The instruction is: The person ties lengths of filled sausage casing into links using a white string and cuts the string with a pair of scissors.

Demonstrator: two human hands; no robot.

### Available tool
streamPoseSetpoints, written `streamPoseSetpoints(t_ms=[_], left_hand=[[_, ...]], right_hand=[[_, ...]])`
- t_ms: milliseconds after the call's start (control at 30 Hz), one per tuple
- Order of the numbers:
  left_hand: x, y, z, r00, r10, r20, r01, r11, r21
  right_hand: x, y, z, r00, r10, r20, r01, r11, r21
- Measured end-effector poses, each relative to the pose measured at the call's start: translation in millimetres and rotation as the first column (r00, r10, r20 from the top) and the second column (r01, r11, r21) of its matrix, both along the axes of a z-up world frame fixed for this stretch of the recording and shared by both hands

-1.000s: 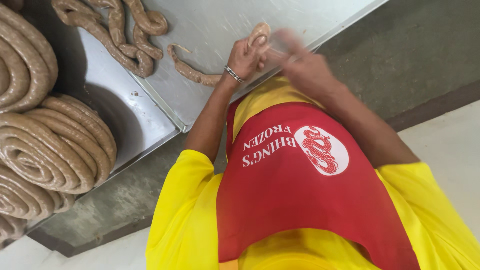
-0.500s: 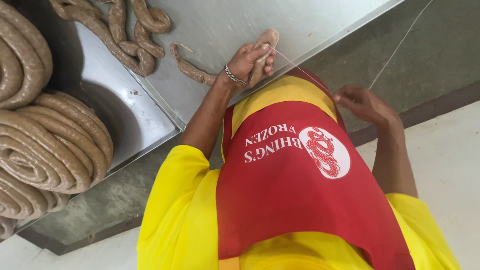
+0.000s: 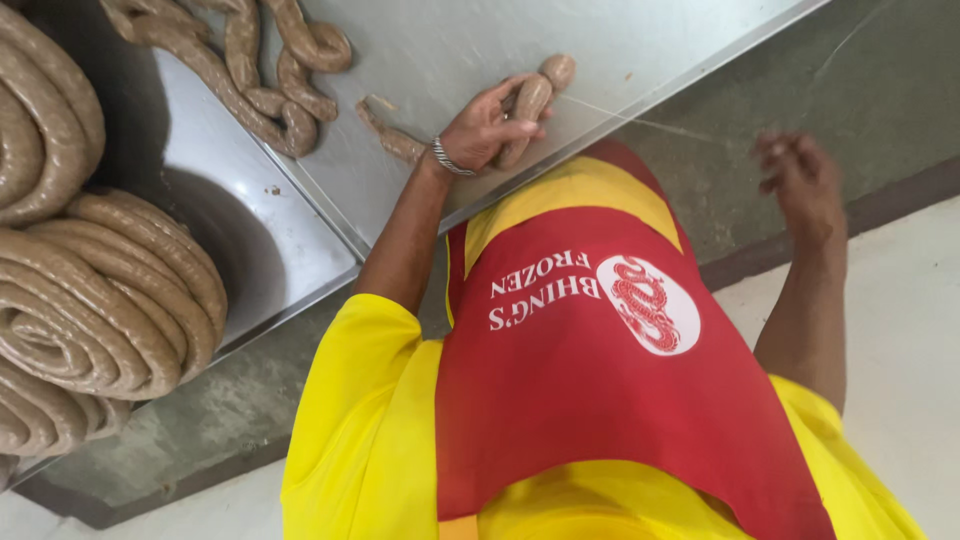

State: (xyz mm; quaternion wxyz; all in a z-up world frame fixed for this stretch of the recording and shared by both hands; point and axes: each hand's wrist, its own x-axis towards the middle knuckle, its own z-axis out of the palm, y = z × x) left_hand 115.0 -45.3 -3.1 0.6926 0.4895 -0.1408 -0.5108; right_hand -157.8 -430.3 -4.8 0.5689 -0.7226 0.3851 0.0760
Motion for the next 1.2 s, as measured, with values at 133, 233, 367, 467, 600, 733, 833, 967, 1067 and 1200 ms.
streamPoseSetpoints(t_ms=[133, 233, 367, 467, 600, 733, 833, 967, 1067, 1200], left_hand=[[-25, -2, -13, 0.967, 0.23, 0.106, -0.238, 0.968, 0.077], [-36, -4, -30, 0.948, 0.317, -0.009, -0.301, 0.907, 0.293], [-37, 3, -54, 0.942, 0.334, 0.042, -0.319, 0.845, 0.429], [-34, -3, -72, 0.912, 0.291, 0.289, -0.399, 0.789, 0.467], [-37, -5, -78, 0.818, 0.205, 0.537, -0.473, 0.772, 0.425], [-37, -7, -64, 0.909, 0.408, 0.089, -0.409, 0.827, 0.387], [-34, -11, -48, 0.923, 0.37, 0.107, -0.38, 0.829, 0.41], [-37, -10, -35, 0.945, 0.316, 0.087, -0.319, 0.827, 0.462], [-22, -13, -34, 0.951, 0.293, -0.098, -0.245, 0.908, 0.339], [-24, -1, -52, 0.852, 0.285, -0.44, -0.201, 0.953, 0.228]], right_hand=[[69, 19, -3, 0.878, 0.471, 0.081, -0.368, 0.774, -0.515], [150, 68, -2, 0.597, 0.795, 0.106, -0.529, 0.49, -0.693], [250, 143, 34, 0.538, 0.806, -0.246, -0.615, 0.176, -0.768], [254, 198, 44, 0.446, 0.85, -0.28, -0.627, 0.073, -0.776], [183, 210, 28, 0.335, 0.942, -0.039, -0.785, 0.255, -0.565], [136, 120, 51, 0.602, 0.798, 0.001, -0.661, 0.5, -0.559], [110, 53, 90, 0.644, 0.236, 0.728, -0.486, 0.86, 0.152], [65, 47, 77, 0.846, -0.244, 0.474, 0.002, 0.891, 0.455], [40, 46, 49, 0.886, 0.458, -0.076, -0.458, 0.889, 0.018], [7, 32, 30, 0.873, 0.343, 0.346, -0.474, 0.761, 0.443]])
